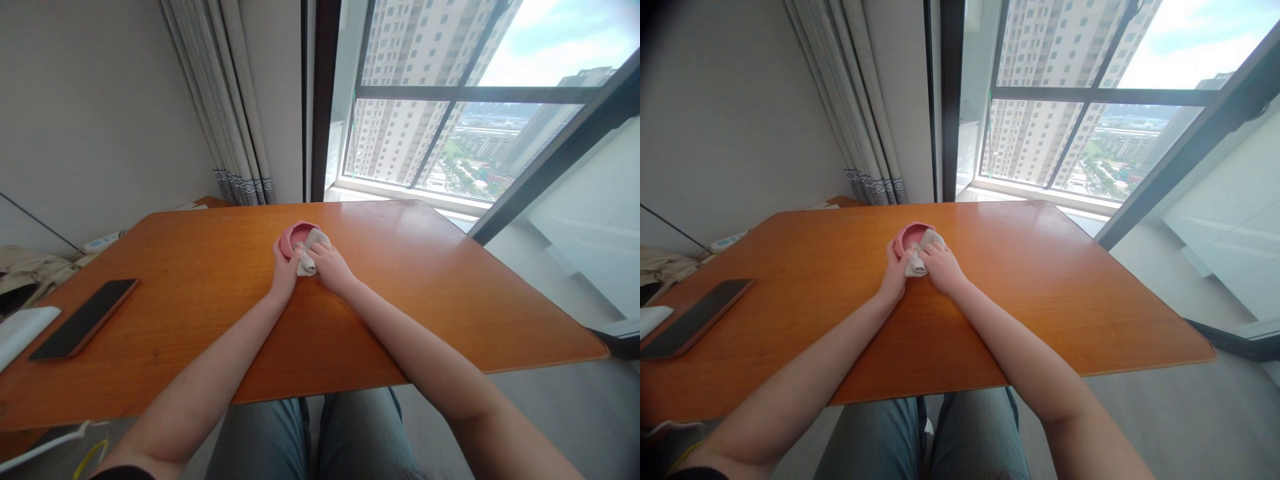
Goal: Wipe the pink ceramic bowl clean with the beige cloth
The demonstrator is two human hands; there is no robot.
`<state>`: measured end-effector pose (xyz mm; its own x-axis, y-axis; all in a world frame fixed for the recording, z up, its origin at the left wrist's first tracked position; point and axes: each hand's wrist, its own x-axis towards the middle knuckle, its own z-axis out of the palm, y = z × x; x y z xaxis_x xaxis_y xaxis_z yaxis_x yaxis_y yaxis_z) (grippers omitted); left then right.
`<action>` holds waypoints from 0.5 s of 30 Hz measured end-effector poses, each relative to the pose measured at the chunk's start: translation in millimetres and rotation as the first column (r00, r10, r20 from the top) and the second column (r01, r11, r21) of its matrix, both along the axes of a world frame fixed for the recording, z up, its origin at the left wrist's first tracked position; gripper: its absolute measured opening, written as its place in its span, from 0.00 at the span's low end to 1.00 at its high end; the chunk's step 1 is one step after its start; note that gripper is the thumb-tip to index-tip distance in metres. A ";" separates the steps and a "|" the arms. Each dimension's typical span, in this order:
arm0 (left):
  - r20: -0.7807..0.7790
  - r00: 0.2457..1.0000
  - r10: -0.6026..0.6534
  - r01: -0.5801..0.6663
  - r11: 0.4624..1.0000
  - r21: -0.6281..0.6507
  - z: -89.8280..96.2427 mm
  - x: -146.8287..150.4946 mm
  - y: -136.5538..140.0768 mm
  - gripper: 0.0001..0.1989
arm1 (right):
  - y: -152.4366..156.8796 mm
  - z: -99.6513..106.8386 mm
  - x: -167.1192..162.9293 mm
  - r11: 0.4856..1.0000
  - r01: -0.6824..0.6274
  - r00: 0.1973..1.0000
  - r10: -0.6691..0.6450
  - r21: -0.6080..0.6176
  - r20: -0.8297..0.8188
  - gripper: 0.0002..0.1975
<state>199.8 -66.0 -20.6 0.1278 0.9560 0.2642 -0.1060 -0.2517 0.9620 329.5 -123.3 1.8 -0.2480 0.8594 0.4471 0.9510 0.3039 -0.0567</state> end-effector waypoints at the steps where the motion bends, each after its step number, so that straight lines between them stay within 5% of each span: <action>1: 0.019 1.000 0.001 -0.001 1.000 0.002 -1.8 1.6 -1.6 0.29 | 0.0 -1.2 -1.2 1.000 0.002 1.000 -0.002 -0.001 -0.014 0.09; 15: -0.276 0.955 -0.109 0.170 0.963 0.209 16.4 -21.0 16.7 0.23 | -2.6 9.6 14.4 0.989 -0.147 0.980 0.146 0.000 0.135 0.11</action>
<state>178.8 -49.4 -4.2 0.3486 0.8416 0.4124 0.0894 -0.4679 0.8792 343.8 -125.9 11.4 -0.4293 0.8048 0.4098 0.8949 0.4404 0.0724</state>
